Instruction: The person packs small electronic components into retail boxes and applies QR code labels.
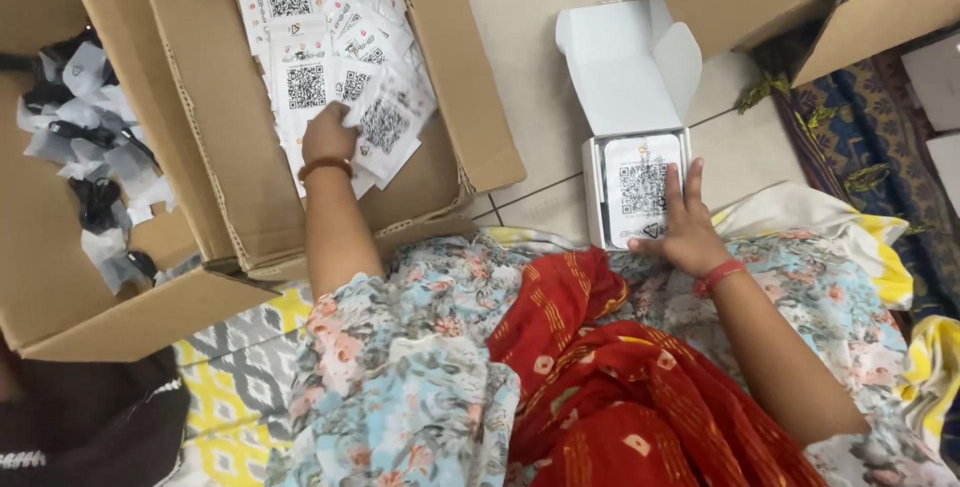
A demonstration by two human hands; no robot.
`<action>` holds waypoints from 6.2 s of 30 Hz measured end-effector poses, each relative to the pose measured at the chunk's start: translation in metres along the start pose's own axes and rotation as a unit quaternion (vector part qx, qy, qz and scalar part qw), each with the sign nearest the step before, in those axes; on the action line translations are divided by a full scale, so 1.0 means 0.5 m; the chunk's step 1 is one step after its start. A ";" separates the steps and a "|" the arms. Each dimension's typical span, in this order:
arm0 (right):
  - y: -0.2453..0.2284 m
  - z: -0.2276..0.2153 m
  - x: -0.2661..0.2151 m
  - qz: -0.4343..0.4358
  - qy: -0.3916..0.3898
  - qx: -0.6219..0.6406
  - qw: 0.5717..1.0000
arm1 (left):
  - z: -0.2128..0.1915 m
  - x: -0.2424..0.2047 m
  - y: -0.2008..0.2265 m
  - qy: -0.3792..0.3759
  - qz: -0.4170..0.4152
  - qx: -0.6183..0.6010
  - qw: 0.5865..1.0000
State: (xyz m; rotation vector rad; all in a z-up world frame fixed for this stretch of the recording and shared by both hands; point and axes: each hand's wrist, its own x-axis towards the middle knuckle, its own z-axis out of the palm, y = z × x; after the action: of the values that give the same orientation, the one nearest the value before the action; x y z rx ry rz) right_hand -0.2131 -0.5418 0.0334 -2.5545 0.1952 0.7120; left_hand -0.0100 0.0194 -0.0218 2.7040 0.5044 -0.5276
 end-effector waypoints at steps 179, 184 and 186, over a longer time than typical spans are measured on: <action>0.091 -0.076 -0.091 -0.242 0.180 0.695 0.652 | 0.378 -0.657 0.475 0.126 0.147 -0.365 0.911; 0.063 -0.083 -0.103 -0.199 0.048 0.312 0.928 | 0.285 -0.609 0.478 0.058 0.151 -0.289 0.944; 0.045 -0.064 -0.097 -0.218 0.135 0.277 0.926 | 0.254 -0.601 0.476 0.043 0.172 -0.258 0.950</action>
State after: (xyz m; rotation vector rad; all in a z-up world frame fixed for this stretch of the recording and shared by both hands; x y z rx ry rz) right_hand -0.2458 -0.5764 0.0733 -2.0269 -0.0793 0.1027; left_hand -0.2126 -0.3221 0.0526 2.2401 0.1509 -0.1501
